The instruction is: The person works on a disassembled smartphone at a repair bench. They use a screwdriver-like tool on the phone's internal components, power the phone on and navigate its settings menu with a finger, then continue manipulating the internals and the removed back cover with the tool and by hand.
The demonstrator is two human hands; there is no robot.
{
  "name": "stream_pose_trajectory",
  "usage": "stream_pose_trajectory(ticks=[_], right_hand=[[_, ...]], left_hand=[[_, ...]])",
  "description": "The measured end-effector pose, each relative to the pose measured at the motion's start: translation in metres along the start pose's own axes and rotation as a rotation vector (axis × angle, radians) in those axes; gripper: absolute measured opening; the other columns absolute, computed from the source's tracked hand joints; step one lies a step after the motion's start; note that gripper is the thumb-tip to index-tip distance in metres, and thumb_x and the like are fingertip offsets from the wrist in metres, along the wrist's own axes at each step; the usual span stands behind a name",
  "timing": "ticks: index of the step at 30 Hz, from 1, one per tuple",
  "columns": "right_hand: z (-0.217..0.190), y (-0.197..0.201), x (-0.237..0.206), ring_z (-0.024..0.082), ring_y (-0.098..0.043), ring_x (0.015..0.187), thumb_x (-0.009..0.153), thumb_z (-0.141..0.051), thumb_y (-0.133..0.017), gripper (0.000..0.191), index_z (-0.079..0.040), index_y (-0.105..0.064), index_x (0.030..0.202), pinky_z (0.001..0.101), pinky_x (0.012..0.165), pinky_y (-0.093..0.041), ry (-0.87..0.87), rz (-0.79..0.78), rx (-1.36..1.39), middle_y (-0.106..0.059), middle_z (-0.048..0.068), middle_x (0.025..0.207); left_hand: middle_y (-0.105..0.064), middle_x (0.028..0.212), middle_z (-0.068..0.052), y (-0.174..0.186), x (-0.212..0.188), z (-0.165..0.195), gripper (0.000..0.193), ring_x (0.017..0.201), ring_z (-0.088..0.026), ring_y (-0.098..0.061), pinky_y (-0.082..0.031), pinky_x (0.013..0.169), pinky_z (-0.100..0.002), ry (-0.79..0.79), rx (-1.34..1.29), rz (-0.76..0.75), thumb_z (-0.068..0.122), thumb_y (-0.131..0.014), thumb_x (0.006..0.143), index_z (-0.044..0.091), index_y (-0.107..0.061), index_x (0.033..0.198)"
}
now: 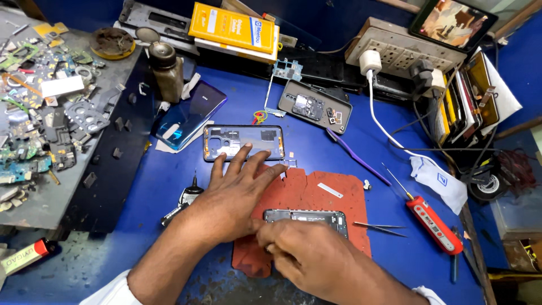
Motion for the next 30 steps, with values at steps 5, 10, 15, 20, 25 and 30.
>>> stream_pose_trajectory(ticks=[5,10,15,20,25,30], right_hand=[[-0.001,0.0,0.0,0.03,-0.073,0.078,0.089,-0.009,-0.075,0.014,-0.005,-0.066,0.1,0.0402,0.068,-0.058,0.048,0.09,-0.011,-0.073,0.011,0.085],[-0.005,0.0,0.0,0.03,-0.072,0.077,0.091,-0.01,-0.074,0.014,-0.007,-0.067,0.103,0.0402,0.068,-0.058,0.086,0.046,-0.095,-0.072,0.012,0.085],[0.005,-0.001,0.001,0.019,-0.076,0.078,0.091,-0.014,-0.075,0.026,-0.013,-0.072,0.116,0.0315,0.069,-0.06,-0.211,-0.014,0.051,-0.076,0.008,0.089],[0.04,0.027,0.008,0.017,-0.076,0.09,0.088,0.002,-0.073,0.034,-0.004,-0.053,0.114,0.031,0.079,-0.064,-0.176,0.441,0.412,-0.074,0.01,0.096],[0.087,0.04,0.042,0.02,-0.072,0.098,0.093,0.009,-0.067,0.037,-0.004,-0.045,0.12,0.0317,0.086,-0.063,-0.167,0.675,0.585,-0.072,0.014,0.107],[0.105,0.018,0.076,0.019,-0.075,0.105,0.091,0.012,-0.064,0.035,-0.004,-0.045,0.115,0.031,0.091,-0.063,-0.159,0.611,0.516,-0.071,0.012,0.108]], left_hand=[[-0.019,0.167,-0.011,-0.003,0.0,0.0,0.117,0.154,-0.039,-0.003,-0.004,0.118,-0.066,-0.005,-0.018,0.007,0.042,-0.093,0.061,0.029,-0.029,0.158],[-0.019,0.168,-0.012,-0.006,-0.002,-0.003,0.109,0.153,-0.04,-0.003,-0.005,0.118,-0.066,-0.049,0.03,0.043,0.037,-0.088,0.069,0.028,-0.03,0.161],[-0.018,0.167,-0.013,-0.008,-0.001,-0.002,0.103,0.156,-0.042,-0.002,-0.003,0.115,-0.067,-0.063,-0.038,0.072,0.046,-0.086,0.074,0.027,-0.029,0.158],[-0.028,0.16,-0.015,-0.009,-0.002,-0.007,0.104,0.151,-0.041,-0.012,-0.008,0.113,-0.066,-0.111,-0.04,0.219,0.036,-0.088,0.065,0.02,-0.036,0.153],[-0.065,0.123,-0.009,0.003,0.0,-0.021,0.043,0.128,-0.031,-0.054,-0.034,0.112,-0.054,-0.039,-0.246,0.706,0.018,-0.076,0.081,0.01,-0.063,0.121],[-0.069,0.103,-0.009,0.008,-0.003,-0.026,0.018,0.11,-0.032,-0.059,-0.038,0.103,-0.051,0.042,-0.25,0.918,0.008,-0.068,0.089,0.007,-0.066,0.107]])
Point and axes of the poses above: each hand's wrist, its own x-axis towards the middle knuckle, its own y-axis out of the back of the hand, z = x × y, the point moved 2 cm from there along x, towards the middle knuckle
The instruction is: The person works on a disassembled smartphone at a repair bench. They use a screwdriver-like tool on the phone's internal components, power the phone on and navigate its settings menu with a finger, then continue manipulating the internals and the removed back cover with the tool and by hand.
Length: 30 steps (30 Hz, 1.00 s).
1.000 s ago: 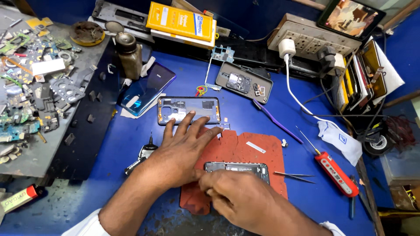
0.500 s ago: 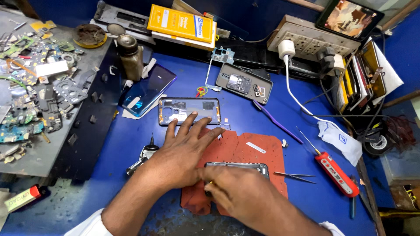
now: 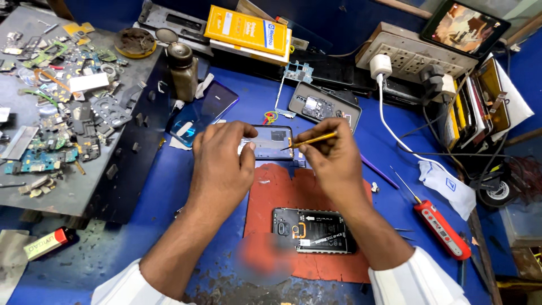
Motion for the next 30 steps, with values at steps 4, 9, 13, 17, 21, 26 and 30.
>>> stream_pose_trajectory(ticks=[4,9,13,17,21,26,30], right_hand=[[0.009,-0.015,0.003,0.018,-0.074,0.104,0.09,0.013,-0.062,0.033,-0.004,-0.045,0.113,0.0307,0.091,-0.062,-0.023,-0.059,-0.01,-0.071,0.011,0.107],[0.011,-0.021,0.001,0.018,-0.073,0.106,0.091,0.014,-0.061,0.031,-0.003,-0.046,0.112,0.031,0.093,-0.061,-0.021,-0.097,-0.012,-0.07,0.011,0.108],[0.013,-0.019,0.001,0.019,-0.073,0.105,0.092,0.013,-0.061,0.031,-0.003,-0.046,0.113,0.032,0.093,-0.061,-0.045,-0.091,0.008,-0.071,0.012,0.107],[0.01,-0.009,0.0,0.02,-0.074,0.106,0.091,0.014,-0.061,0.033,-0.004,-0.043,0.114,0.0346,0.094,-0.063,-0.039,-0.063,0.101,-0.069,0.012,0.107],[-0.005,0.006,-0.012,0.023,-0.071,0.109,0.091,0.016,-0.061,0.037,-0.004,-0.042,0.117,0.0364,0.097,-0.061,-0.017,-0.023,0.224,-0.068,0.014,0.109],[-0.027,0.026,-0.039,0.028,-0.073,0.109,0.089,0.017,-0.062,0.038,-0.003,-0.042,0.115,0.0381,0.098,-0.061,-0.045,-0.003,0.248,-0.068,0.016,0.108],[-0.033,0.034,-0.054,0.028,-0.073,0.11,0.088,0.017,-0.062,0.039,-0.004,-0.043,0.114,0.0389,0.098,-0.061,-0.076,0.011,0.255,-0.068,0.017,0.108]], left_hand=[[-0.071,0.098,-0.007,-0.002,0.002,0.004,0.015,0.108,-0.031,-0.06,-0.037,0.101,-0.051,-0.029,0.017,0.013,0.008,-0.067,0.088,0.006,-0.066,0.103],[-0.071,0.096,-0.007,-0.002,0.0,0.005,0.012,0.106,-0.03,-0.06,-0.037,0.102,-0.05,-0.02,0.009,-0.014,0.007,-0.066,0.09,0.006,-0.066,0.102],[-0.071,0.097,-0.007,-0.003,0.0,0.005,0.011,0.106,-0.03,-0.06,-0.037,0.101,-0.05,-0.031,0.021,-0.008,0.007,-0.066,0.09,0.006,-0.066,0.101],[-0.071,0.097,-0.006,-0.005,-0.001,0.005,0.011,0.106,-0.028,-0.06,-0.037,0.102,-0.048,-0.014,-0.016,-0.047,0.01,-0.069,0.088,0.007,-0.068,0.099],[-0.07,0.101,-0.008,-0.007,-0.002,0.009,0.021,0.108,-0.029,-0.06,-0.037,0.103,-0.047,-0.084,-0.072,-0.128,0.014,-0.076,0.08,0.008,-0.071,0.1],[-0.072,0.101,-0.007,-0.013,-0.007,0.017,0.027,0.107,-0.029,-0.06,-0.037,0.102,-0.045,-0.113,-0.146,-0.25,0.018,-0.082,0.075,0.009,-0.074,0.099],[-0.073,0.095,-0.005,-0.018,-0.01,0.022,0.02,0.104,-0.027,-0.061,-0.039,0.101,-0.044,-0.147,-0.209,-0.31,0.018,-0.082,0.076,0.01,-0.075,0.093]])
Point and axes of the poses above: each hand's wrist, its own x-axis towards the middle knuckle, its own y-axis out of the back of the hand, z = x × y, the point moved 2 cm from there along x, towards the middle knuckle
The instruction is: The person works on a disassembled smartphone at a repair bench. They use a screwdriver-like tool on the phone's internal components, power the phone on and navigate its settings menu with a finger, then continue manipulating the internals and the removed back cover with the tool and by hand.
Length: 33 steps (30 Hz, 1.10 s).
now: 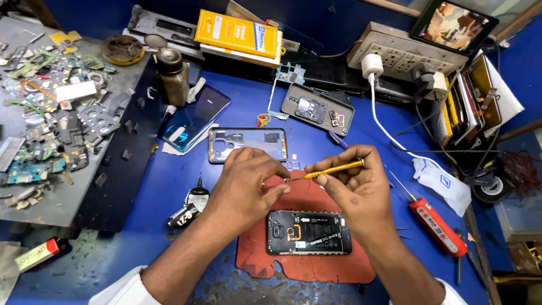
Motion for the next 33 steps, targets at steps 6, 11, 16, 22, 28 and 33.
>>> stream_pose_trajectory(ticks=[6,11,16,22,28,33], right_hand=[[0.003,0.002,-0.013,0.027,-0.072,0.112,0.09,0.017,-0.061,0.038,-0.004,-0.042,0.115,0.0392,0.099,-0.06,0.049,-0.04,-0.006,-0.069,0.017,0.11],[0.001,0.0,-0.022,0.025,-0.071,0.113,0.092,0.017,-0.062,0.037,-0.004,-0.042,0.115,0.0399,0.102,-0.06,0.123,-0.055,-0.037,-0.069,0.018,0.111],[-0.003,-0.003,-0.026,0.023,-0.073,0.111,0.092,0.014,-0.065,0.037,-0.004,-0.041,0.114,0.0369,0.099,-0.062,0.183,-0.065,-0.172,-0.07,0.016,0.109],[-0.007,0.001,-0.03,0.021,-0.076,0.102,0.085,0.009,-0.076,0.04,-0.003,-0.047,0.11,0.0339,0.09,-0.065,0.187,0.025,-0.504,-0.074,0.015,0.103],[-0.002,0.007,-0.032,0.02,-0.072,0.11,0.093,0.013,-0.065,0.039,-0.005,-0.041,0.119,0.0348,0.093,-0.063,0.162,-0.139,-0.212,-0.07,0.015,0.11],[0.004,0.009,-0.043,0.021,-0.071,0.109,0.09,0.016,-0.062,0.046,-0.006,-0.038,0.122,0.036,0.093,-0.063,0.132,-0.142,-0.196,-0.066,0.016,0.111]], left_hand=[[-0.072,0.088,-0.005,-0.003,-0.002,0.002,0.011,0.099,-0.026,-0.062,-0.04,0.101,-0.043,-0.033,-0.044,-0.047,0.013,-0.08,0.076,0.009,-0.074,0.085],[-0.071,0.085,-0.004,-0.004,-0.002,0.006,0.013,0.095,-0.026,-0.062,-0.042,0.1,-0.042,-0.05,-0.042,-0.033,0.013,-0.082,0.075,0.009,-0.072,0.082],[-0.07,0.082,-0.004,-0.005,-0.002,0.008,0.012,0.092,-0.025,-0.062,-0.042,0.099,-0.042,-0.037,-0.029,-0.029,0.012,-0.083,0.074,0.009,-0.072,0.079],[-0.068,0.082,-0.004,-0.007,-0.002,0.007,0.014,0.095,-0.023,-0.062,-0.043,0.1,-0.041,-0.068,-0.029,-0.031,0.012,-0.084,0.074,0.008,-0.071,0.079],[-0.07,0.082,-0.003,-0.008,-0.001,0.01,0.012,0.1,-0.024,-0.062,-0.039,0.104,-0.044,-0.082,-0.025,-0.131,0.017,-0.082,0.076,0.009,-0.074,0.081],[-0.071,0.082,-0.008,0.001,-0.003,0.012,0.023,0.099,-0.026,-0.061,-0.035,0.107,-0.047,-0.098,-0.091,-0.176,0.025,-0.082,0.076,0.006,-0.076,0.086]])
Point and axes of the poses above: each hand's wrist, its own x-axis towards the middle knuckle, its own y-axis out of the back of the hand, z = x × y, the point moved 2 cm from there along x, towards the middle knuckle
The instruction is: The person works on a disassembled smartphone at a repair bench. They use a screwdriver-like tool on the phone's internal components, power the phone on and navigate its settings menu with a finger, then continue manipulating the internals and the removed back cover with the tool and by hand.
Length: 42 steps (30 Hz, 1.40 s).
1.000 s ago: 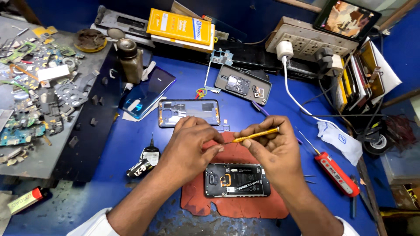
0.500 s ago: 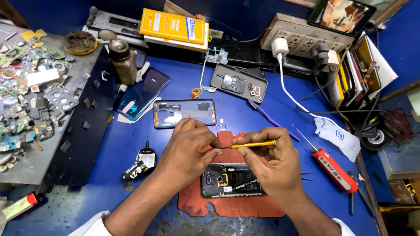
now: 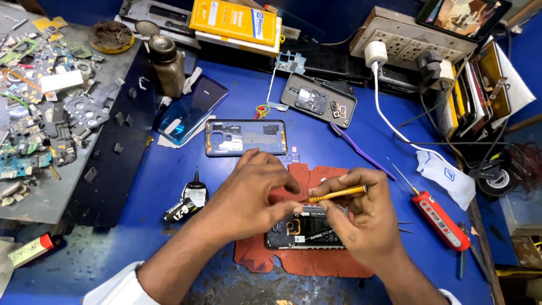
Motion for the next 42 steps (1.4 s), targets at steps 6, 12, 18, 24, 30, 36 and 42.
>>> stream_pose_trajectory(ticks=[6,12,18,24,30,36,42], right_hand=[[-0.003,-0.006,-0.016,0.022,-0.073,0.107,0.088,0.016,-0.063,0.048,-0.006,-0.038,0.122,0.0373,0.096,-0.063,0.078,-0.158,-0.102,-0.066,0.015,0.111],[-0.004,-0.017,-0.023,0.019,-0.079,0.1,0.09,0.012,-0.067,0.041,-0.005,-0.042,0.118,0.032,0.086,-0.067,0.14,-0.276,-0.27,-0.075,0.012,0.106],[-0.004,-0.02,-0.024,0.019,-0.08,0.1,0.09,0.011,-0.068,0.041,-0.005,-0.043,0.118,0.0318,0.087,-0.066,0.167,-0.286,-0.304,-0.074,0.012,0.106],[-0.01,-0.026,-0.019,0.023,-0.079,0.096,0.087,0.007,-0.07,0.036,-0.004,-0.049,0.114,0.0346,0.082,-0.064,0.095,-0.293,-0.339,-0.073,0.012,0.104],[-0.026,-0.027,-0.007,0.028,-0.075,0.072,0.081,-0.014,-0.082,0.023,-0.008,-0.068,0.098,0.036,0.062,-0.058,0.062,-0.354,-0.649,-0.075,0.008,0.083],[-0.032,-0.031,0.0,0.027,-0.074,0.067,0.084,-0.025,-0.083,0.022,-0.01,-0.07,0.094,0.0376,0.059,-0.057,-0.022,-0.342,-0.738,-0.074,0.008,0.076],[-0.034,-0.037,0.0,0.028,-0.073,0.077,0.091,-0.026,-0.082,0.017,-0.013,-0.071,0.096,0.0398,0.066,-0.057,0.03,-0.447,-0.797,-0.073,0.008,0.082]], left_hand=[[-0.073,0.09,-0.009,0.008,0.001,-0.007,0.011,0.097,-0.027,-0.063,-0.046,0.093,-0.042,0.052,-0.002,0.258,0.014,-0.071,0.085,0.005,-0.074,0.091],[-0.073,0.09,-0.007,0.01,0.0,-0.01,0.01,0.093,-0.027,-0.064,-0.046,0.091,-0.042,0.068,0.037,0.347,0.01,-0.066,0.091,0.005,-0.074,0.095],[-0.074,0.093,-0.007,0.012,0.0,-0.008,0.01,0.096,-0.027,-0.063,-0.046,0.092,-0.042,0.057,0.043,0.362,0.01,-0.065,0.091,0.004,-0.073,0.095],[-0.074,0.093,-0.008,0.013,0.0,-0.007,0.01,0.095,-0.028,-0.063,-0.045,0.091,-0.042,0.071,0.049,0.368,0.009,-0.066,0.091,0.004,-0.073,0.094],[-0.074,0.093,-0.008,0.012,-0.001,-0.009,0.009,0.094,-0.029,-0.063,-0.046,0.091,-0.042,0.063,0.051,0.4,0.009,-0.066,0.091,0.004,-0.072,0.093],[-0.073,0.092,-0.009,0.016,0.0,-0.015,0.008,0.094,-0.029,-0.065,-0.047,0.088,-0.042,0.106,0.078,0.507,0.008,-0.066,0.092,0.005,-0.073,0.094],[-0.073,0.093,-0.008,0.018,-0.002,-0.017,0.009,0.089,-0.025,-0.067,-0.053,0.078,-0.037,0.169,-0.015,0.596,0.008,-0.067,0.092,0.004,-0.071,0.099]])
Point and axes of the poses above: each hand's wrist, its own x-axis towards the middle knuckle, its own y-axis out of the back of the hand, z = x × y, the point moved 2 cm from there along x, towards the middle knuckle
